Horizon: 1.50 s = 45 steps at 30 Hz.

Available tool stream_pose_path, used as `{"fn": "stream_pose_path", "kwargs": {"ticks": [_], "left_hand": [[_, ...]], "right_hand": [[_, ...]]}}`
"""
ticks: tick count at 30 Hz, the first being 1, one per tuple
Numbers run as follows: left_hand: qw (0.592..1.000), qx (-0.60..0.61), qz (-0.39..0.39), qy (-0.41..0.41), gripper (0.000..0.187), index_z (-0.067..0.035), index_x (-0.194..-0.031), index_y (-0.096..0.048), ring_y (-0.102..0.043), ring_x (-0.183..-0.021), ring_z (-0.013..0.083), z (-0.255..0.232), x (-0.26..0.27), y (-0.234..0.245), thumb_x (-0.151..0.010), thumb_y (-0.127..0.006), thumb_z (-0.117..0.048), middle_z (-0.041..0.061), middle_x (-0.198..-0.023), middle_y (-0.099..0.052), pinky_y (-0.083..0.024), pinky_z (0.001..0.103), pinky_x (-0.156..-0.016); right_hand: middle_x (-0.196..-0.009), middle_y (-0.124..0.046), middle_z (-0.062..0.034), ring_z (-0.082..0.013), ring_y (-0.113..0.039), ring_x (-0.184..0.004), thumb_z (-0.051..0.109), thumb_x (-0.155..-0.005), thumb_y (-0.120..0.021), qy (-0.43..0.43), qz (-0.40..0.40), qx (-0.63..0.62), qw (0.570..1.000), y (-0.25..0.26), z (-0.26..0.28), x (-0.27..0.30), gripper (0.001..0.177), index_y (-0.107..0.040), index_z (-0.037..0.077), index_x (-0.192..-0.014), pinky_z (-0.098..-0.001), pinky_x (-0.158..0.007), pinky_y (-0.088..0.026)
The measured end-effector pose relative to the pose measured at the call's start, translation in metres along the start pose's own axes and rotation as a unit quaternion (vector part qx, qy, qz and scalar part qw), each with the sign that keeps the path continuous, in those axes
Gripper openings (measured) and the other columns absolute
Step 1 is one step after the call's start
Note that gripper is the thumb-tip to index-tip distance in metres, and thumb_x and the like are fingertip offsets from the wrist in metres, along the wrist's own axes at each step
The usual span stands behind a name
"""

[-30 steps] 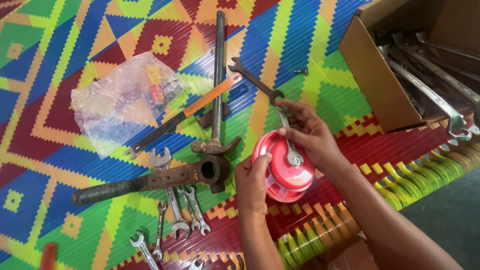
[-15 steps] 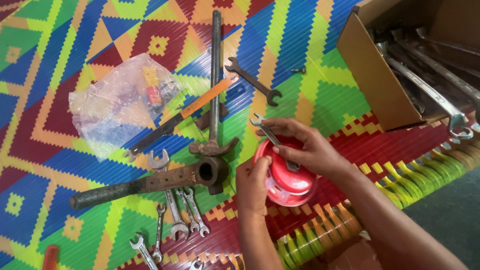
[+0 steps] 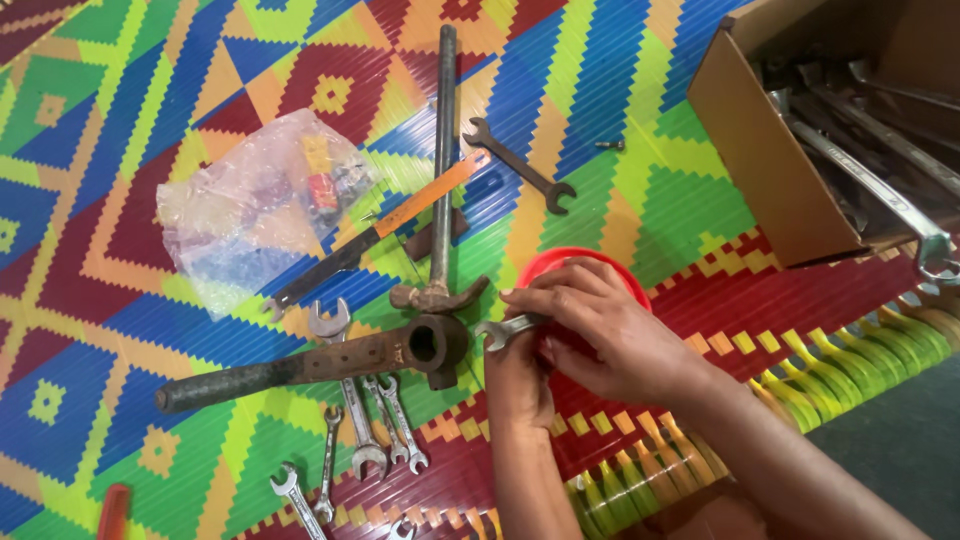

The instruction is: The person uses a wrench to loosen and remove a bolt from a red plastic container, then disassembles the container into separate parts. They place the parts and tools on a colorful patterned mat.

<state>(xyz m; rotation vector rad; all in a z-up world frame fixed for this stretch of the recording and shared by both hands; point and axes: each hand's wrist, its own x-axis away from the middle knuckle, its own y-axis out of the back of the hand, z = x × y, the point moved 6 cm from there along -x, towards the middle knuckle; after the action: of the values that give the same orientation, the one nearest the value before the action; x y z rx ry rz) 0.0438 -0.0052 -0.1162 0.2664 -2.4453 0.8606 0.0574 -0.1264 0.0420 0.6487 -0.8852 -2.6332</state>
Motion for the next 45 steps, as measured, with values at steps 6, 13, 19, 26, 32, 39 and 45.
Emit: {"fn": "stream_pose_path", "kwargs": {"ticks": [6, 13, 19, 26, 32, 39, 45], "left_hand": [[0.994, 0.048, -0.094, -0.023, 0.013, -0.005, -0.098, -0.069, -0.06, -0.068, 0.0093, -0.006, 0.001, 0.011, -0.09, -0.059, -0.003, 0.002, -0.083, -0.067, -0.047, 0.023, -0.057], [0.99, 0.112, -0.058, -0.065, 0.017, 0.0, -0.095, -0.068, -0.064, -0.073, 0.0136, -0.033, 0.011, -0.006, -0.096, -0.065, -0.017, 0.006, -0.086, -0.067, -0.052, 0.026, -0.061], [0.98, 0.143, -0.07, -0.117, 0.024, 0.002, -0.109, -0.069, -0.07, -0.084, 0.0173, -0.056, 0.021, -0.015, -0.096, -0.065, -0.018, 0.01, -0.097, -0.073, -0.056, 0.031, -0.072], [0.968, 0.164, -0.099, -0.164, 0.034, -0.001, -0.12, -0.065, -0.072, -0.095, 0.0234, -0.073, 0.033, -0.013, -0.094, -0.061, -0.023, 0.014, -0.11, -0.074, -0.06, 0.039, -0.082], [0.971, 0.118, -0.03, -0.204, 0.035, 0.004, -0.124, -0.064, -0.069, -0.109, 0.0205, -0.072, 0.032, -0.028, -0.096, -0.063, -0.016, 0.014, -0.118, -0.071, -0.057, 0.037, -0.096], [0.966, 0.098, -0.065, -0.232, 0.036, 0.001, -0.126, -0.063, -0.069, -0.107, 0.0178, -0.074, 0.033, -0.022, -0.095, -0.063, -0.016, 0.011, -0.119, -0.071, -0.057, 0.035, -0.094], [0.959, 0.118, -0.101, -0.239, 0.033, 0.005, -0.121, -0.063, -0.07, -0.103, 0.019, -0.074, 0.032, -0.013, -0.098, -0.064, -0.018, 0.014, -0.115, -0.072, -0.058, 0.036, -0.09]], "right_hand": [[-0.122, -0.07, -0.0031, -0.0236, -0.061, -0.126, 0.014, -0.087, -0.076, 0.053, -0.029, 0.048, 0.997, -0.01, 0.006, 0.0, 0.042, -0.067, 0.014, -0.127, -0.0527, -0.117, -0.036], [-0.122, -0.068, -0.0016, -0.0251, -0.06, -0.126, 0.01, -0.081, -0.079, 0.071, -0.07, 0.028, 0.995, -0.009, 0.01, 0.003, 0.036, -0.072, 0.015, -0.117, -0.0514, -0.116, -0.043], [-0.124, -0.067, -0.0023, -0.0307, -0.056, -0.129, 0.007, -0.067, -0.08, 0.083, -0.079, 0.05, 0.992, -0.008, 0.009, 0.007, 0.043, -0.076, 0.018, -0.109, -0.0521, -0.111, -0.044], [-0.124, -0.069, -0.0036, -0.021, -0.061, -0.127, 0.004, -0.09, -0.073, -0.095, -0.175, -0.259, 0.945, -0.015, -0.061, 0.022, 0.016, -0.074, 0.012, -0.104, -0.0388, -0.108, -0.051], [-0.091, -0.067, -0.0058, -0.0116, -0.062, -0.077, 0.003, -0.1, -0.067, -0.267, -0.237, -0.59, 0.724, -0.032, -0.127, 0.042, 0.011, -0.073, 0.003, -0.11, -0.0258, -0.064, -0.051], [-0.085, -0.064, -0.0034, -0.0086, -0.059, -0.07, 0.009, -0.102, -0.065, -0.31, -0.355, -0.443, 0.763, 0.0, -0.127, 0.048, 0.005, -0.065, 0.005, -0.104, -0.0239, -0.058, -0.048], [-0.086, -0.065, -0.0024, -0.0131, -0.047, -0.063, 0.013, -0.1, -0.067, -0.478, -0.251, -0.115, 0.834, 0.007, -0.111, 0.046, 0.009, -0.071, 0.011, -0.109, -0.0323, -0.053, -0.037]]}}
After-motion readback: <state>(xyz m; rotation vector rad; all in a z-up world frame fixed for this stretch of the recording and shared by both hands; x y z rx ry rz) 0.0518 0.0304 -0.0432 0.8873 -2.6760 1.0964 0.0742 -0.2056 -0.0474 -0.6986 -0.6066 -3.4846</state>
